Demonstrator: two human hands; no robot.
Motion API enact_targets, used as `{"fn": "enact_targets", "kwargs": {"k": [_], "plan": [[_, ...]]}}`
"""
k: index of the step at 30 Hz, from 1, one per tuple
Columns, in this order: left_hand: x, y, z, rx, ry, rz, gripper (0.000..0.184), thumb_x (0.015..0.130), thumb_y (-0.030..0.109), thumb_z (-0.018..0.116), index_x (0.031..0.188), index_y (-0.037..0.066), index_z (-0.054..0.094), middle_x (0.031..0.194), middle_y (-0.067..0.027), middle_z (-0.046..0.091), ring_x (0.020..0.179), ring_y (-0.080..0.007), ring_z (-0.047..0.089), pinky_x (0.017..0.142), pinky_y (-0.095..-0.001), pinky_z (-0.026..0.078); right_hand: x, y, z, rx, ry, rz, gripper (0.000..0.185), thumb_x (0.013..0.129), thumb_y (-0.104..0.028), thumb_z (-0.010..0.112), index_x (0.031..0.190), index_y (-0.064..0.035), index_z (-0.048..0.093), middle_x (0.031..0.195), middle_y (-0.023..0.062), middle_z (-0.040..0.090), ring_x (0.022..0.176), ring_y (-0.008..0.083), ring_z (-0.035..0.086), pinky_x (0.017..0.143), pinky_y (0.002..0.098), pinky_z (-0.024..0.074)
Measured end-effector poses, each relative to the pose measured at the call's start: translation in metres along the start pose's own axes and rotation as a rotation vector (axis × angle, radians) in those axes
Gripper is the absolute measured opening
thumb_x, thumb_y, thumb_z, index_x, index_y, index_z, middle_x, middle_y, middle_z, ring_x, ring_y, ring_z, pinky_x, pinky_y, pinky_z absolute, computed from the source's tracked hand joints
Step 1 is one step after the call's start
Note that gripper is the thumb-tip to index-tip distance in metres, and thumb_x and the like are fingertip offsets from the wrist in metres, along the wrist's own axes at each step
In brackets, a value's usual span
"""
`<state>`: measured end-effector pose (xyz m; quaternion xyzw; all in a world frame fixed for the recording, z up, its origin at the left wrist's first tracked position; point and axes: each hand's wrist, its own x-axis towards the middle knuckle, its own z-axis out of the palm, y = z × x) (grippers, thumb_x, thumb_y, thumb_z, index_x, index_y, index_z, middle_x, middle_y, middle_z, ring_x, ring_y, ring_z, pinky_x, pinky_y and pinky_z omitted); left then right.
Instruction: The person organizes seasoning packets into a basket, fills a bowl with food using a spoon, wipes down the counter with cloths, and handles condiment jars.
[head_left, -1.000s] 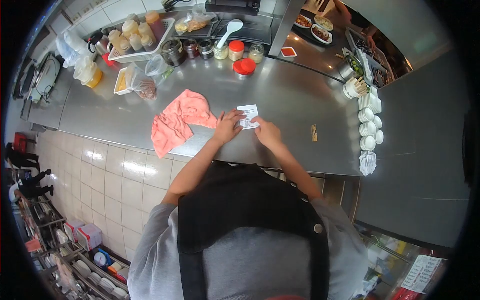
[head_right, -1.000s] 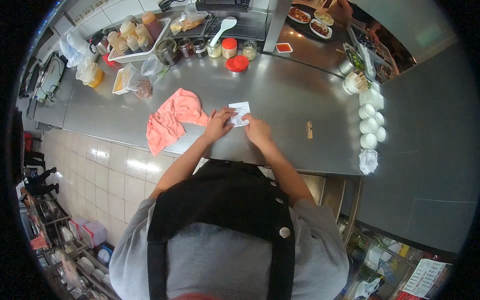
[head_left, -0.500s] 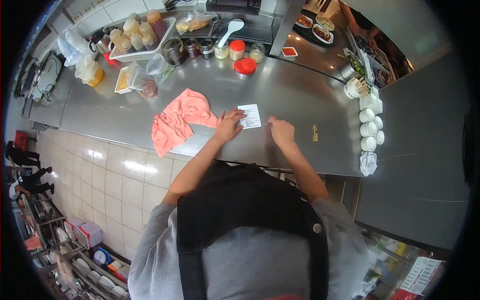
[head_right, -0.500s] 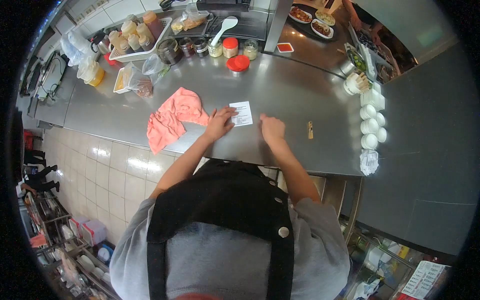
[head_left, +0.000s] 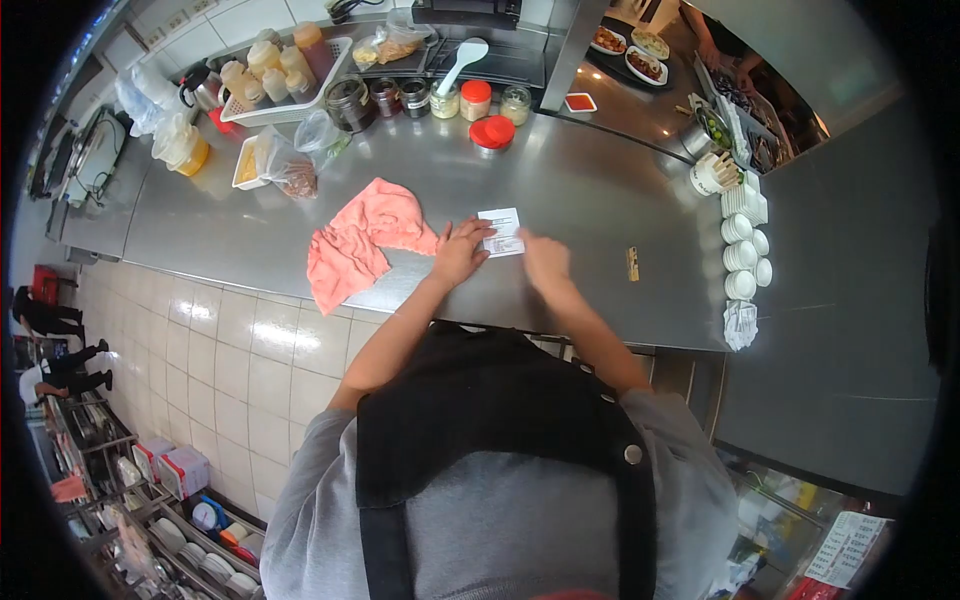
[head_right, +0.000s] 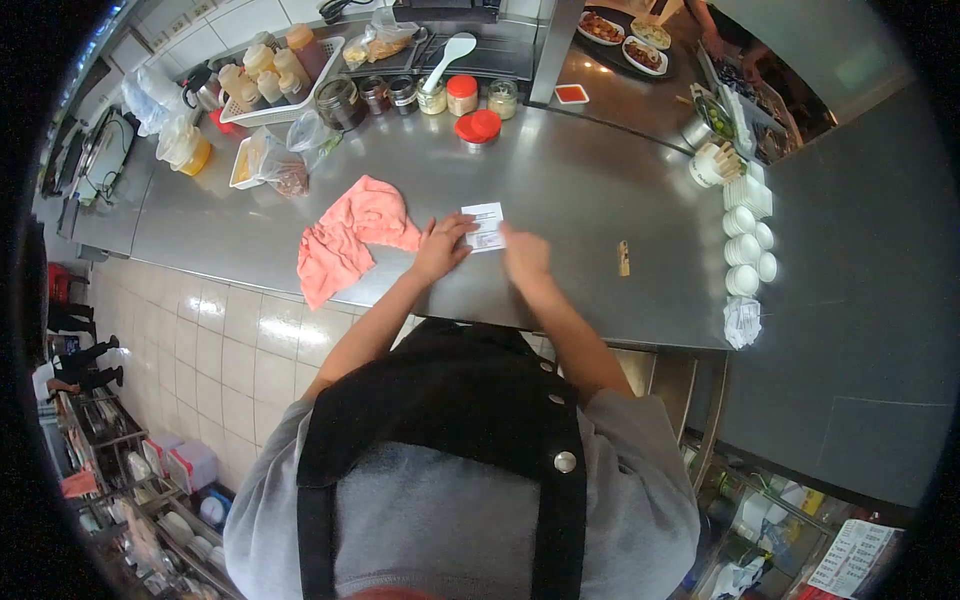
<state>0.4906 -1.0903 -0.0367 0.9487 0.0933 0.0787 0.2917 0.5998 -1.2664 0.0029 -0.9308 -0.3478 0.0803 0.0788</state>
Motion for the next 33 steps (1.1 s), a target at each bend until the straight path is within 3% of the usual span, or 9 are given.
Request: {"fn": "enact_targets", "kwargs": {"k": [3,8,10,16,20,24,28,30,33], "plan": [[0.000,-0.001,0.003,-0.006,0.010,0.029,0.052,0.083,0.018,0.074,0.132,0.023,0.059,0.145,0.0056,0.050,0.144,-0.0197,0.036,0.119,-0.0577,0.023,-0.001,0.039,-0.021,0.033,0.029,0.080,0.022,0.092,-0.015,0.053,0.112,-0.0172,0.062,0.086,0.0194,0.070,0.084,0.0399,0.069,0.071,0.0535,0.0529],[0.000,-0.008,0.013,-0.134,0.132,-0.011,0.052,0.077,0.019,0.078,0.126,0.025,0.063,0.155,-0.0118,0.038,0.145,-0.0320,0.033,0.118,-0.0599,0.023,0.005,0.029,0.022,0.437,0.354,-0.035,0.027,0.087,-0.014,0.058,0.114,-0.0101,0.061,0.086,0.0193,0.071,0.082,0.0383,0.069,0.075,0.0465,0.0532],[0.000,-0.004,0.011,-0.089,0.099,0.010,0.052,0.075,0.017,0.079,0.124,0.026,0.064,0.156,-0.0150,0.035,0.145,-0.0349,0.032,0.118,-0.0602,0.022,0.009,0.005,0.027,0.782,0.260,0.131,0.032,0.086,-0.011,0.060,0.118,-0.0060,0.057,0.082,0.0177,0.071,0.081,0.0347,0.069,0.075,0.0436,0.0532],[-0.007,-0.008,0.012,-0.212,0.029,0.038,0.053,0.073,0.012,0.078,0.123,0.025,0.065,0.151,-0.0174,0.039,0.144,-0.0393,0.032,0.117,-0.0608,0.020,0.010,0.005,0.046,0.922,0.317,0.225,0.038,0.085,-0.003,0.062,0.122,-0.0050,0.054,0.084,0.0127,0.069,0.080,0.0274,0.068,0.075,0.0386,0.0532],[0.001,0.003,0.012,-1.183,-0.018,-0.252,0.043,0.080,0.001,0.071,0.121,0.012,0.065,0.141,-0.0070,0.051,0.130,-0.0187,0.048,0.103,-0.0353,0.041,0.007,0.016,0.033,0.967,0.407,0.120,0.035,0.088,0.000,0.060,0.122,-0.0057,0.056,0.091,0.0108,0.066,0.083,0.0238,0.065,0.077,0.0368,0.0526],[0.016,0.057,-0.040,-1.314,-0.041,-0.569,0.041,0.079,-0.003,0.072,0.116,0.011,0.066,0.126,-0.0044,0.060,0.109,-0.0140,0.057,0.086,-0.0304,0.046,0.005,0.013,0.013,1.213,0.323,0.013,0.031,0.095,-0.004,0.058,0.125,-0.0039,0.054,0.098,0.0080,0.063,0.086,0.0145,0.060,0.075,0.0299,0.0500],[0.069,0.056,-0.094,-0.477,0.437,0.037,0.032,0.079,-0.004,0.074,0.107,0.008,0.066,0.094,0.0018,0.061,0.072,-0.0071,0.049,0.062,-0.0205,0.041,0.002,0.012,-0.008,1.376,0.381,-0.106,0.029,0.096,-0.004,0.059,0.125,-0.0059,0.054,0.095,0.0038,0.060,0.081,0.0110,0.056,0.072,0.0267,0.0481],[0.106,0.088,-0.183,-0.318,0.719,0.257,0.020,0.083,0.000,0.070,0.101,0.005,0.066,0.082,-0.0041,0.052,0.071,-0.0139,0.049,0.063,-0.0287,0.042,-0.003,0.028,-0.018,1.225,0.477,0.028,0.026,0.096,-0.005,0.060,0.121,-0.0065,0.056,0.092,0.0052,0.063,0.080,0.0140,0.059,0.072,0.0306,0.0499],[0.161,0.114,-0.311,-0.375,0.946,0.487,0.016,0.093,0.010,0.068,0.107,0.004,0.067,0.088,-0.0014,0.063,0.072,-0.0089,0.052,0.065,-0.0237,0.043,-0.011,0.068,-0.003,1.125,0.540,-0.005,0.026,0.095,-0.004,0.059,0.121,-0.0062,0.056,0.090,0.0044,0.062,0.078,0.0129,0.057,0.071,0.0295,0.0493]]}}
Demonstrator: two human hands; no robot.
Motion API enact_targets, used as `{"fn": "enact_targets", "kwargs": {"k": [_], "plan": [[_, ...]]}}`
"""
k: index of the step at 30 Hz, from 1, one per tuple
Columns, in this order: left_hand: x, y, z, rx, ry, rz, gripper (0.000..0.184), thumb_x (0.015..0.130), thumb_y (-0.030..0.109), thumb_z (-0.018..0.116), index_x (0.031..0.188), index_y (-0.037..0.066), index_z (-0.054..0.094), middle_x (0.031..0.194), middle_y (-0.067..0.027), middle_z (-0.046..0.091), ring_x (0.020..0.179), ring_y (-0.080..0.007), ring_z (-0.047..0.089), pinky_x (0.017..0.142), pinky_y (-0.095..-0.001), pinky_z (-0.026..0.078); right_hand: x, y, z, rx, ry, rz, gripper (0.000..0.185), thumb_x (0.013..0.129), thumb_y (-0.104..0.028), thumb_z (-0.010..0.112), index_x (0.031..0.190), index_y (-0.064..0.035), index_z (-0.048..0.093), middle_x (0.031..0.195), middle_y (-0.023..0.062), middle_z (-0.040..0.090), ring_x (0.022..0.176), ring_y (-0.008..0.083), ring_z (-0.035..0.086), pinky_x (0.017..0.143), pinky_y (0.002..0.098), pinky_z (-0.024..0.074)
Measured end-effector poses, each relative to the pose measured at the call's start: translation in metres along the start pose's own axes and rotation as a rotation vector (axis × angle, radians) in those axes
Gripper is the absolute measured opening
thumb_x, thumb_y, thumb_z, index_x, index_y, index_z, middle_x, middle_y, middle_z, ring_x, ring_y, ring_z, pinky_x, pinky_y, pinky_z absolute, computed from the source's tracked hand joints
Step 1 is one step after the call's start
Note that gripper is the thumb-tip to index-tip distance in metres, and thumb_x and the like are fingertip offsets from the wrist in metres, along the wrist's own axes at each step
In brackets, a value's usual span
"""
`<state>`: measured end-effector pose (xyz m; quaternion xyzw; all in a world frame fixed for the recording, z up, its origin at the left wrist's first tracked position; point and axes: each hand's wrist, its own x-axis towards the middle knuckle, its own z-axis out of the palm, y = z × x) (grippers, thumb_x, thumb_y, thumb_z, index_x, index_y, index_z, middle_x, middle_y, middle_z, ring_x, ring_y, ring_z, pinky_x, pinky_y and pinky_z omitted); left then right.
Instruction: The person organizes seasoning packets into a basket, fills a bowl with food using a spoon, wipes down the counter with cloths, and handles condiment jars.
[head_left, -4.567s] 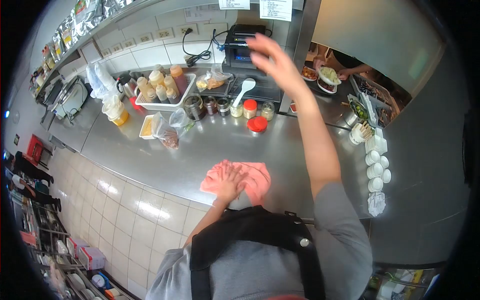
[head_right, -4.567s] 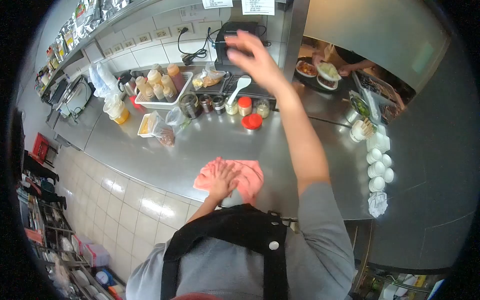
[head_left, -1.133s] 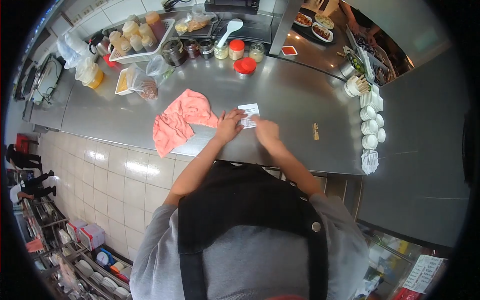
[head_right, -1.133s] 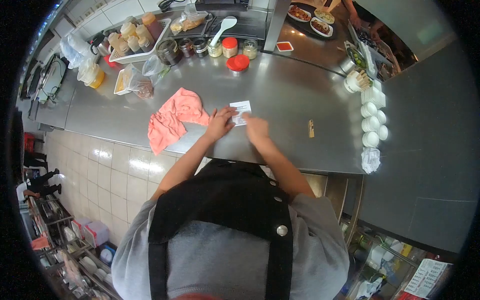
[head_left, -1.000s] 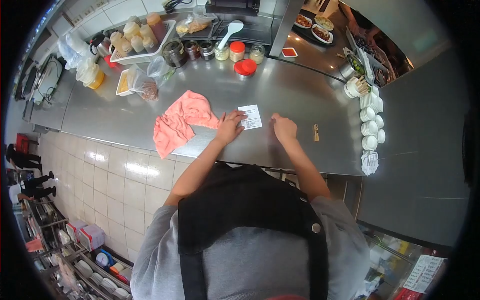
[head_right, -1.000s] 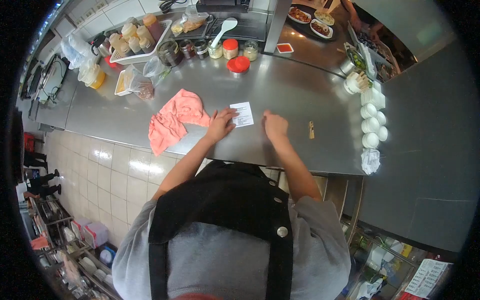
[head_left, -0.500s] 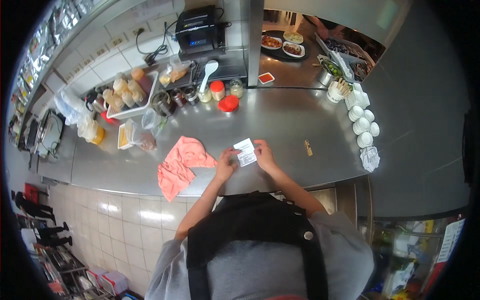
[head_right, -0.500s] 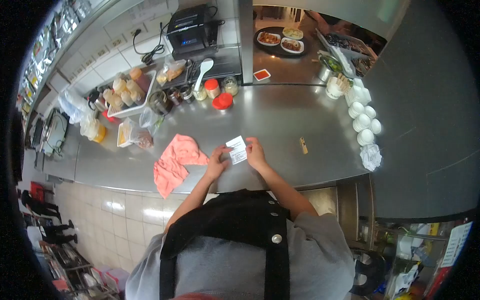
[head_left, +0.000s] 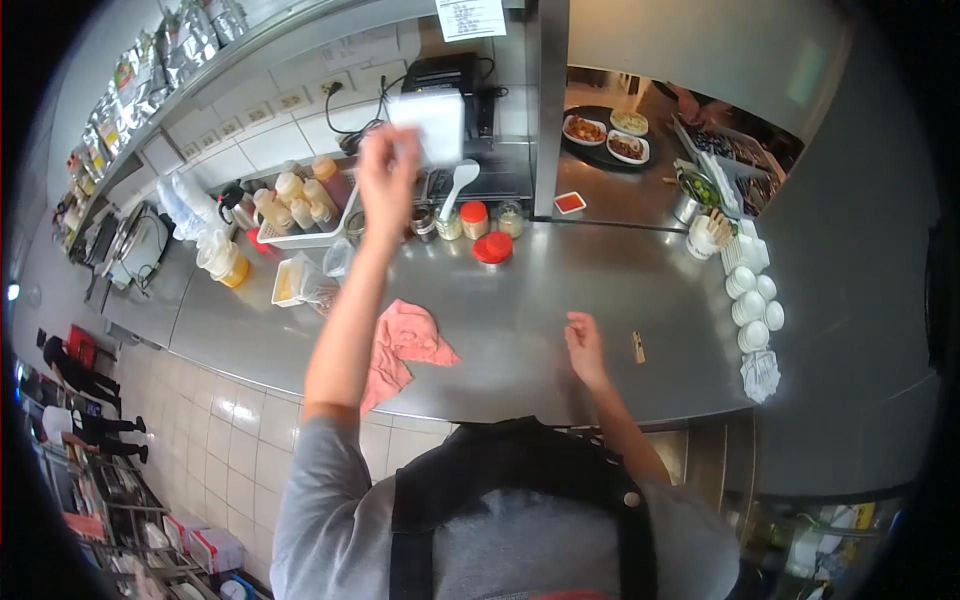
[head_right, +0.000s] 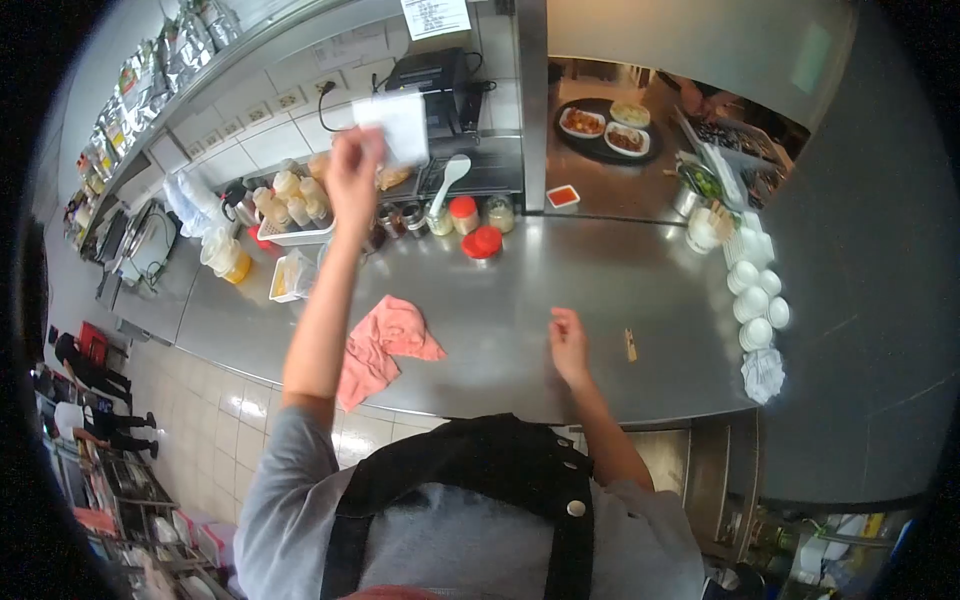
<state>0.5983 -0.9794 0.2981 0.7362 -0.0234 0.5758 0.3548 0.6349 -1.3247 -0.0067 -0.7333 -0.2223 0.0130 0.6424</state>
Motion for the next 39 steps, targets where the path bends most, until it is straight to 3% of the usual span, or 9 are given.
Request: {"fn": "enact_targets", "kwargs": {"k": [6,13,17,22,27,32,36,38,39], "plan": [[0.141,-0.016,0.011,-0.198,0.054,-0.303,0.035,0.090,0.004,0.066,0.125,0.003,0.067,0.114,-0.0074,0.069,0.096,-0.0131,0.061,0.087,-0.0254,0.047,-0.032,0.039,-0.040,0.104,0.072,0.124,0.022,0.095,-0.003,0.060,0.117,-0.0074,0.059,0.083,-0.0002,0.058,0.068,0.0059,0.051,0.057,0.0221,0.0425],[0.179,-0.012,0.034,-0.319,0.120,-0.181,0.031,0.086,0.006,0.066,0.116,0.008,0.073,0.104,-0.0072,0.067,0.091,-0.0142,0.057,0.083,-0.0269,0.047,-0.050,0.021,-0.083,-0.650,0.307,-0.072,0.029,0.086,-0.001,0.063,0.114,-0.0098,0.063,0.108,0.0129,0.059,0.100,0.0287,0.055,0.086,0.0412,0.0461],[0.155,-0.024,0.031,0.144,0.218,0.051,0.025,0.084,0.019,0.070,0.108,0.016,0.075,0.115,-0.0142,0.057,0.119,-0.0309,0.046,0.105,-0.0424,0.036,-0.044,0.004,-0.086,-0.970,0.477,0.063,0.035,0.084,-0.005,0.065,0.118,-0.0136,0.064,0.129,0.0165,0.052,0.123,0.0382,0.045,0.098,0.0488,0.0411],[0.013,-0.005,0.014,0.286,-0.016,0.217,0.009,0.090,0.008,0.065,0.098,0.007,0.068,0.123,-0.0154,0.062,0.116,-0.0336,0.055,0.099,-0.0424,0.042,-0.032,0.048,-0.108,-0.904,0.303,0.176,0.041,0.084,-0.004,0.064,0.123,-0.0152,0.061,0.130,0.0140,0.053,0.124,0.0369,0.047,0.097,0.0508,0.0417],[-0.157,-0.012,-0.073,0.482,0.024,-0.133,0.019,0.080,-0.002,0.063,0.093,0.007,0.072,0.124,-0.0154,0.062,0.118,-0.0340,0.057,0.102,-0.0432,0.043,-0.015,0.034,-0.125,-0.891,0.399,0.165,0.041,0.085,-0.002,0.063,0.123,-0.0135,0.059,0.129,0.0116,0.053,0.117,0.0336,0.052,0.097,0.0515,0.0412],[-0.353,-0.032,-0.247,1.022,0.632,-0.531,0.039,0.072,-0.006,0.055,0.106,0.008,0.069,0.127,-0.0174,0.057,0.122,-0.0347,0.053,0.105,-0.0471,0.040,0.003,0.015,-0.109,-0.970,0.414,0.052,0.038,0.081,0.002,0.063,0.116,-0.0109,0.061,0.124,0.0133,0.054,0.117,0.0350,0.052,0.098,0.0493,0.0411],[-0.496,0.026,-0.335,1.400,0.819,-1.211,0.031,0.078,-0.005,0.051,0.103,0.004,0.067,0.110,-0.0173,0.061,0.104,-0.0372,0.059,0.093,-0.0475,0.045,0.015,0.011,-0.035,-0.775,0.134,-0.175,0.039,0.076,0.005,0.062,0.113,-0.0082,0.062,0.119,0.0141,0.056,0.116,0.0356,0.053,0.099,0.0487,0.0408],[-0.610,0.059,-0.379,1.337,0.450,-1.474,0.033,0.079,-0.001,0.053,0.107,0.005,0.067,0.113,-0.0221,0.063,0.105,-0.0392,0.060,0.092,-0.0479,0.046,0.013,-0.004,0.024,-0.589,-0.049,-0.288,0.038,0.074,0.005,0.062,0.110,-0.0071,0.062,0.115,0.0144,0.057,0.115,0.0364,0.054,0.099,0.0490,0.0404],[-0.638,0.088,-0.392,1.336,-0.115,-1.649,0.021,0.076,0.005,0.059,0.093,0.008,0.070,0.100,-0.0216,0.067,0.094,-0.0379,0.064,0.083,-0.0465,0.050,0.008,-0.015,0.058,-0.513,-0.138,-0.325,0.037,0.074,0.004,0.061,0.109,-0.0069,0.063,0.114,0.0145,0.058,0.114,0.0368,0.054,0.100,0.0494,0.0401]]}}
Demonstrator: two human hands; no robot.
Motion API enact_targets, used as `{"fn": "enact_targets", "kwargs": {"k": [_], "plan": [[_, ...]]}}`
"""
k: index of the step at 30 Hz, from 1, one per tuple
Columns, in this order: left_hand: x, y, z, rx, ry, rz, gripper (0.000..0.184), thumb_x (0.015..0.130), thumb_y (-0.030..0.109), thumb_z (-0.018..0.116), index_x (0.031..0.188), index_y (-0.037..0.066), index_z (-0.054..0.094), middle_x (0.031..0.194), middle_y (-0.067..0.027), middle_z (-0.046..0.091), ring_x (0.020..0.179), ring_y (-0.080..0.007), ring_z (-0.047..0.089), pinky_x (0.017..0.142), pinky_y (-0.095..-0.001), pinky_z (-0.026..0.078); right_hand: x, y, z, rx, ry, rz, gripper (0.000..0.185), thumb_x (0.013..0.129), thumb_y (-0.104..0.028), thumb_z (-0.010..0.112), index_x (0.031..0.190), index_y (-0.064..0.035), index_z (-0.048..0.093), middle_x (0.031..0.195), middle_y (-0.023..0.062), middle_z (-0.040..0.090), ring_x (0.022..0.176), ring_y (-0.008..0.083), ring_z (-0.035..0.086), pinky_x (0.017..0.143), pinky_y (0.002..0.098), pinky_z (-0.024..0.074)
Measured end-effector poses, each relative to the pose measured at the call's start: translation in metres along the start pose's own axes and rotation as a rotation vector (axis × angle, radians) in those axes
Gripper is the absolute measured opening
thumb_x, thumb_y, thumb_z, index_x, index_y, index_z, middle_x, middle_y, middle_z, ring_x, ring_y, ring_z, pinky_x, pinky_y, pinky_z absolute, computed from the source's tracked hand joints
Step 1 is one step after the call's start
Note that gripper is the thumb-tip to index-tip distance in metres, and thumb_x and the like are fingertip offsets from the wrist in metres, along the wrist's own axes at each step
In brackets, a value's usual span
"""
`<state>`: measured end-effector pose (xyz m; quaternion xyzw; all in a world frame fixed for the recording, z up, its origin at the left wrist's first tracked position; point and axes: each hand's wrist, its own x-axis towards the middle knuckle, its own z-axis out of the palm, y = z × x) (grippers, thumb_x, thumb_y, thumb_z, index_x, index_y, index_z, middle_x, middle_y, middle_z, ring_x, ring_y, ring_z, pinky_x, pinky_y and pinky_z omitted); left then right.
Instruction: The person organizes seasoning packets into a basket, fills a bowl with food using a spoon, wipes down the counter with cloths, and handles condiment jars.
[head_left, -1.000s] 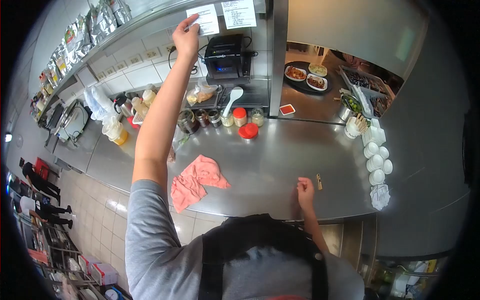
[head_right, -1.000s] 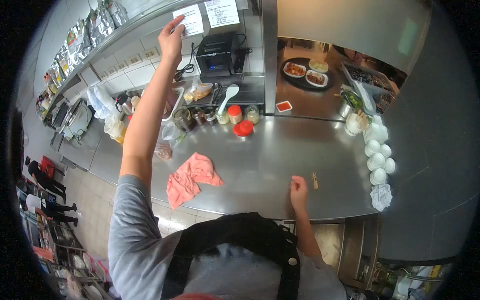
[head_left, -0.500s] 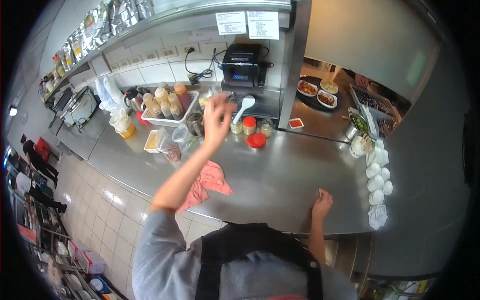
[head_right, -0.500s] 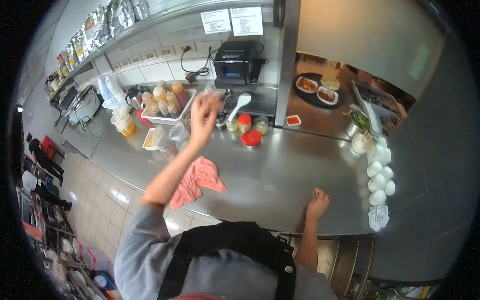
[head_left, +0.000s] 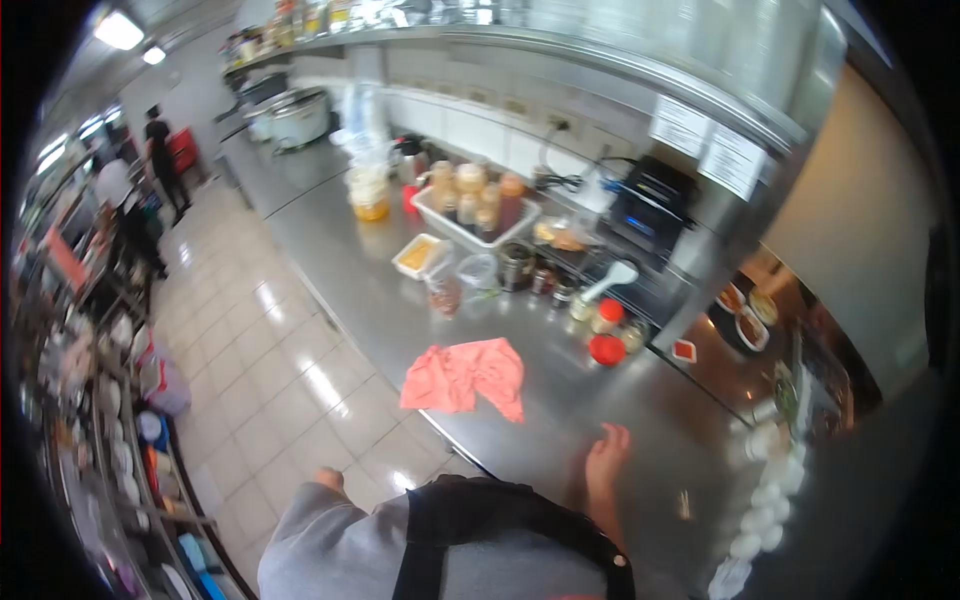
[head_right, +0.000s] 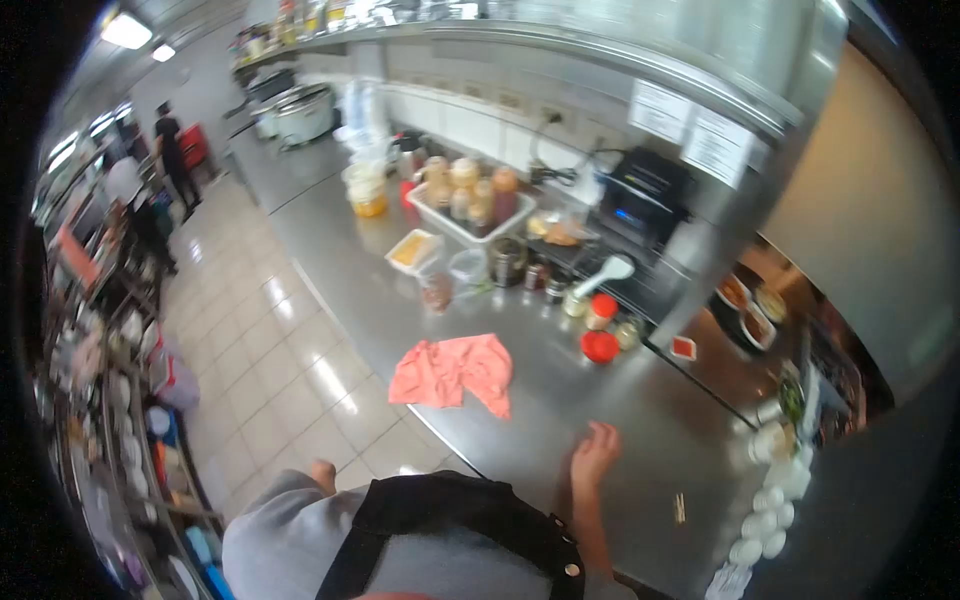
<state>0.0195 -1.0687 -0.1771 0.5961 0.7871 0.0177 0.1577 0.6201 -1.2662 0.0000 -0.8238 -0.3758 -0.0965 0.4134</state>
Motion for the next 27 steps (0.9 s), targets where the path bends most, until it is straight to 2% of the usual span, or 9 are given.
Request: {"fn": "enact_targets", "kwargs": {"k": [1,3,5,8,13,19,21,24,27], "plan": [[-0.018,-0.024,-0.010,0.290,-0.253,0.242,0.009,0.073,0.012,0.066,0.079,0.012,0.073,0.087,-0.0211,0.070,0.083,-0.0365,0.068,0.074,-0.0450,0.053,0.003,-0.024,0.021,0.100,-0.103,-0.094,0.036,0.075,0.002,0.061,0.110,-0.0071,0.062,0.115,0.0140,0.058,0.115,0.0366,0.053,0.100,0.0499,0.0395],[-0.057,-0.037,0.011,0.161,-0.481,0.005,0.033,0.084,0.007,0.054,0.111,0.004,0.073,0.128,-0.0263,0.061,0.119,-0.0381,0.061,0.098,-0.0423,0.050,0.012,-0.072,0.059,0.227,-0.240,-0.240,0.035,0.077,0.001,0.061,0.110,-0.0074,0.062,0.117,0.0135,0.058,0.116,0.0364,0.053,0.100,0.0504,0.0390],[-0.094,-0.035,0.044,0.196,-0.210,-0.053,0.029,0.088,0.014,0.054,0.105,0.003,0.075,0.117,-0.0255,0.066,0.115,-0.0365,0.064,0.099,-0.0399,0.051,0.012,-0.118,0.090,0.189,-0.405,-0.450,0.033,0.081,-0.006,0.062,0.113,-0.0086,0.064,0.123,0.0123,0.058,0.119,0.0351,0.052,0.102,0.0517,0.0377],[-0.139,-0.058,0.053,-0.308,-0.192,-0.514,0.029,0.085,0.019,0.058,0.101,0.003,0.076,0.108,-0.0241,0.070,0.109,-0.0377,0.067,0.097,-0.0418,0.051,0.016,-0.154,0.144,0.192,-0.430,-0.699,0.032,0.086,-0.011,0.060,0.117,-0.0108,0.066,0.127,0.0131,0.057,0.123,0.0350,0.050,0.104,0.0500,0.0358],[-0.190,-0.108,0.057,-0.495,-0.099,-0.866,0.030,0.083,0.023,0.063,0.099,0.001,0.076,0.105,-0.0254,0.071,0.105,-0.0382,0.068,0.092,-0.0430,0.053,0.029,-0.205,0.196,0.360,-0.657,-0.850,0.042,0.087,-0.022,0.064,0.128,-0.0136,0.064,0.138,0.0124,0.055,0.132,0.0342,0.045,0.109,0.0508,0.0319],[-0.229,-0.138,0.080,-0.722,0.131,-1.052,0.027,0.081,0.023,0.067,0.096,0.001,0.075,0.100,-0.0249,0.071,0.099,-0.0378,0.070,0.088,-0.0438,0.054,0.000,-0.206,0.238,0.174,-0.492,-0.963,0.050,0.087,-0.027,0.064,0.136,-0.0210,0.057,0.147,0.0151,0.047,0.138,0.0367,0.041,0.111,0.0529,0.0313],[-0.245,-0.139,0.090,-0.790,0.218,-0.969,0.018,0.085,0.016,0.062,0.097,0.007,0.070,0.071,-0.0096,0.066,0.059,-0.0167,0.061,0.046,-0.0325,0.046,-0.003,-0.201,0.245,0.169,-0.500,-1.005,0.051,0.087,-0.028,0.064,0.138,-0.0210,0.056,0.147,0.0158,0.047,0.138,0.0367,0.040,0.111,0.0528,0.0311],[-0.279,-0.128,0.102,-0.888,0.268,-1.032,0.025,0.080,0.025,0.067,0.095,0.006,0.076,0.086,-0.0176,0.074,0.080,-0.0310,0.072,0.075,-0.0409,0.057,-0.006,-0.192,0.257,0.169,-0.469,-1.029,0.051,0.089,-0.029,0.063,0.139,-0.0199,0.054,0.147,0.0169,0.046,0.139,0.0366,0.039,0.112,0.0527,0.0306],[-0.314,-0.118,0.114,-0.994,0.193,-1.182,0.024,0.081,0.024,0.064,0.093,0.006,0.076,0.077,-0.0127,0.074,0.064,-0.0259,0.070,0.061,-0.0391,0.056,-0.010,-0.185,0.262,0.143,-0.482,-0.977,0.051,0.090,-0.029,0.062,0.139,-0.0177,0.053,0.148,0.0174,0.045,0.139,0.0365,0.039,0.112,0.0525,0.0296]]}}
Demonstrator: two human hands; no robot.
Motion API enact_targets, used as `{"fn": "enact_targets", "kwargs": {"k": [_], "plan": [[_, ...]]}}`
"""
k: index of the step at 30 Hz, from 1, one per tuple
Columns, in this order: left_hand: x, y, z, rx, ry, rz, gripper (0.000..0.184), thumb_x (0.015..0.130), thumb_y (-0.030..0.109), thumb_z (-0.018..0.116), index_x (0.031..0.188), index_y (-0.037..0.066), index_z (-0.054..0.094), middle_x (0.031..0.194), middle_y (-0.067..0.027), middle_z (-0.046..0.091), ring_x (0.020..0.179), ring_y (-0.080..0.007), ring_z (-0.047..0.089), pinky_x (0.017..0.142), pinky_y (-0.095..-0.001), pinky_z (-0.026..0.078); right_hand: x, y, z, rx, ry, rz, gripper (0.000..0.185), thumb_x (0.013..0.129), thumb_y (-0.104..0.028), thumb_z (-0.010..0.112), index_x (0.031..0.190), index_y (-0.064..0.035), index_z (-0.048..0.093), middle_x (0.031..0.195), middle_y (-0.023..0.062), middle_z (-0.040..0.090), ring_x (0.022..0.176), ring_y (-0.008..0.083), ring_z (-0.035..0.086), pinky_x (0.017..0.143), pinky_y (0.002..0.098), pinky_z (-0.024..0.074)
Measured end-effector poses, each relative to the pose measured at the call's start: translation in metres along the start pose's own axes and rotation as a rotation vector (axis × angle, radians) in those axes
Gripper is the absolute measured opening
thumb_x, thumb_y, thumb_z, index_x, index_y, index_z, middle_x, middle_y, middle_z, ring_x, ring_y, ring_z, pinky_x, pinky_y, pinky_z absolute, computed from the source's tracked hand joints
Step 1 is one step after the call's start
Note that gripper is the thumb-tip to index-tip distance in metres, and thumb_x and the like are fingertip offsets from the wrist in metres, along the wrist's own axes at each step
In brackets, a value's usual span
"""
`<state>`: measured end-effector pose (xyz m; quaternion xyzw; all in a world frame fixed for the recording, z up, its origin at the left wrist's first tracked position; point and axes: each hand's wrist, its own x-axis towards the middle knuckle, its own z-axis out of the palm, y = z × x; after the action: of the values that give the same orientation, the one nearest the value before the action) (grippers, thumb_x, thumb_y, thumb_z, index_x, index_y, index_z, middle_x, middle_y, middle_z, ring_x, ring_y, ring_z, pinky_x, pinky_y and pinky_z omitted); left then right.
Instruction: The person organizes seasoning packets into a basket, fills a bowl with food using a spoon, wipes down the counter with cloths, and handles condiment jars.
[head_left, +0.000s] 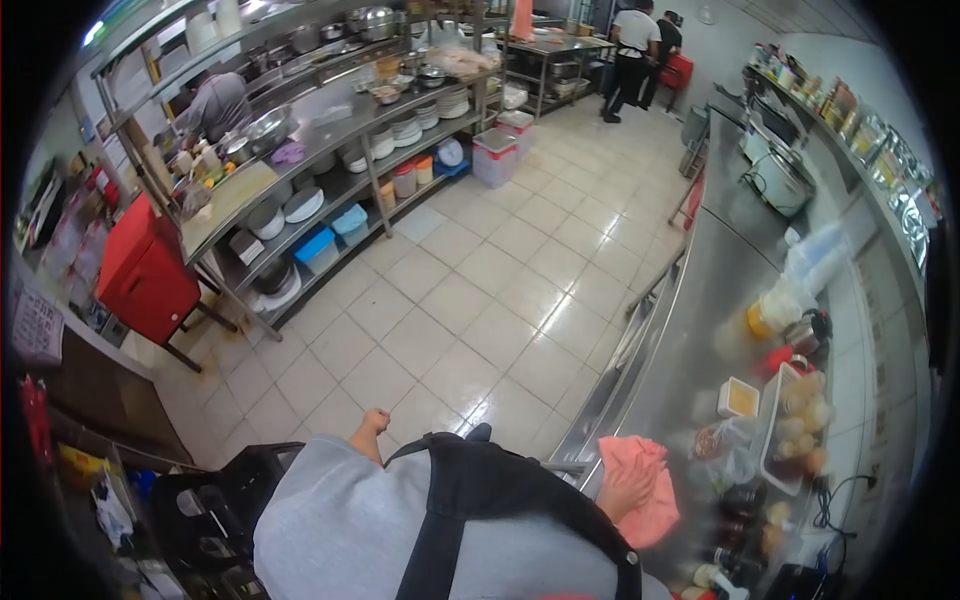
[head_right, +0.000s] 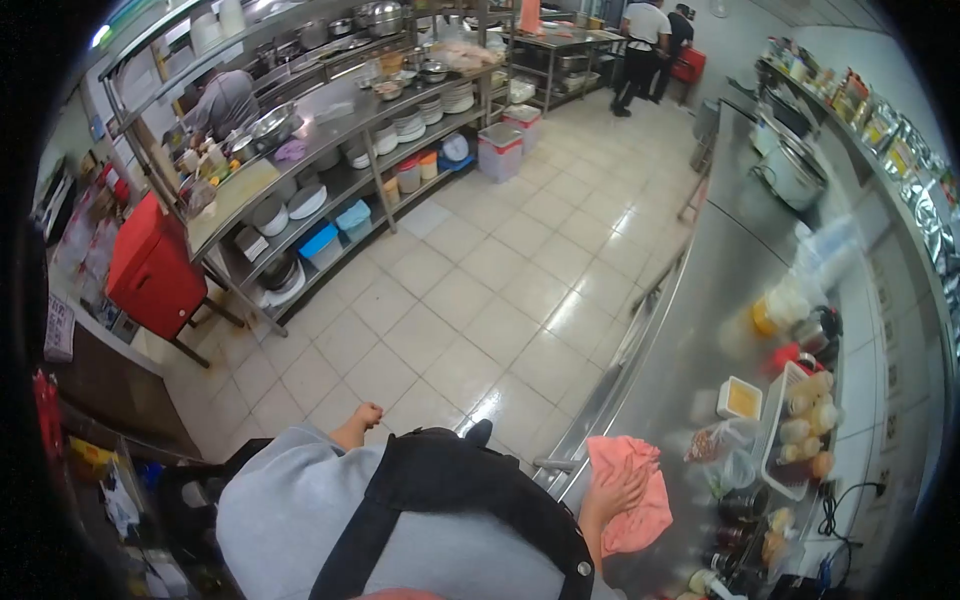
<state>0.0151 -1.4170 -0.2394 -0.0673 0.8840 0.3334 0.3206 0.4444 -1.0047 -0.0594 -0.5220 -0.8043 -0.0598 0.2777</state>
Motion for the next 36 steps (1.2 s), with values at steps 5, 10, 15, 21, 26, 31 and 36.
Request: {"fn": "enact_targets", "kwargs": {"k": [5,10,15,21,26,31,36], "plan": [[-0.023,-0.027,0.001,0.413,-0.195,-0.045,0.019,0.083,0.010,0.058,0.086,0.001,0.075,0.083,-0.0150,0.075,0.059,-0.0202,0.071,0.056,-0.0373,0.057,0.008,-0.007,-0.011,-0.009,0.027,0.025,0.049,0.091,-0.027,0.061,0.138,-0.0163,0.053,0.148,0.0172,0.044,0.140,0.0366,0.037,0.114,0.0525,0.0272],[-0.016,0.011,0.044,0.361,-0.301,-0.068,0.017,0.081,0.014,0.067,0.089,0.001,0.075,0.089,-0.0135,0.075,0.066,-0.0254,0.073,0.056,-0.0387,0.057,0.014,-0.008,-0.026,0.085,-0.061,0.035,0.052,0.086,-0.027,0.064,0.136,-0.0185,0.056,0.146,0.0161,0.046,0.139,0.0352,0.038,0.113,0.0536,0.0269],[0.017,0.110,0.085,0.207,-0.334,0.139,0.013,0.086,0.014,0.064,0.088,0.003,0.071,0.079,-0.0117,0.070,0.063,-0.0235,0.067,0.054,-0.0361,0.053,0.019,-0.008,-0.029,0.042,-0.037,0.081,0.051,0.082,-0.030,0.067,0.132,-0.0213,0.060,0.142,0.0118,0.050,0.135,0.0326,0.042,0.111,0.0525,0.0295],[0.047,0.277,0.166,-0.041,-0.199,0.683,0.010,0.089,0.006,0.062,0.093,-0.001,0.066,0.073,-0.0093,0.067,0.065,-0.0177,0.065,0.060,-0.0314,0.053,0.012,-0.007,-0.043,0.048,0.046,0.209,0.046,0.084,-0.029,0.066,0.129,-0.0215,0.062,0.143,0.0087,0.050,0.134,0.0304,0.043,0.111,0.0494,0.0305],[-0.038,0.430,0.253,-0.239,-0.249,1.131,0.010,0.089,0.000,0.057,0.095,-0.005,0.065,0.086,-0.0114,0.068,0.075,-0.0180,0.065,0.071,-0.0317,0.055,-0.011,-0.014,-0.049,0.101,0.000,0.287,0.045,0.086,-0.028,0.066,0.130,-0.0217,0.062,0.152,0.0086,0.043,0.139,0.0281,0.040,0.113,0.0478,0.0282],[-0.200,0.482,0.320,-0.352,-0.809,1.278,0.011,0.091,0.000,0.056,0.097,-0.003,0.064,0.087,-0.0101,0.067,0.079,-0.0168,0.063,0.076,-0.0313,0.053,-0.059,-0.032,-0.076,0.176,-0.011,0.449,0.046,0.084,-0.021,0.066,0.130,-0.0202,0.064,0.154,0.0091,0.042,0.139,0.0295,0.040,0.113,0.0500,0.0291],[-0.304,0.417,0.363,0.241,-1.384,1.603,0.019,0.096,0.012,0.058,0.112,0.003,0.063,0.104,-0.0125,0.067,0.090,-0.0208,0.062,0.084,-0.0342,0.051,-0.068,-0.015,-0.108,-0.059,0.162,0.644,0.043,0.088,-0.015,0.060,0.131,-0.0179,0.063,0.143,0.0042,0.052,0.136,0.0275,0.043,0.110,0.0506,0.0307]]}}
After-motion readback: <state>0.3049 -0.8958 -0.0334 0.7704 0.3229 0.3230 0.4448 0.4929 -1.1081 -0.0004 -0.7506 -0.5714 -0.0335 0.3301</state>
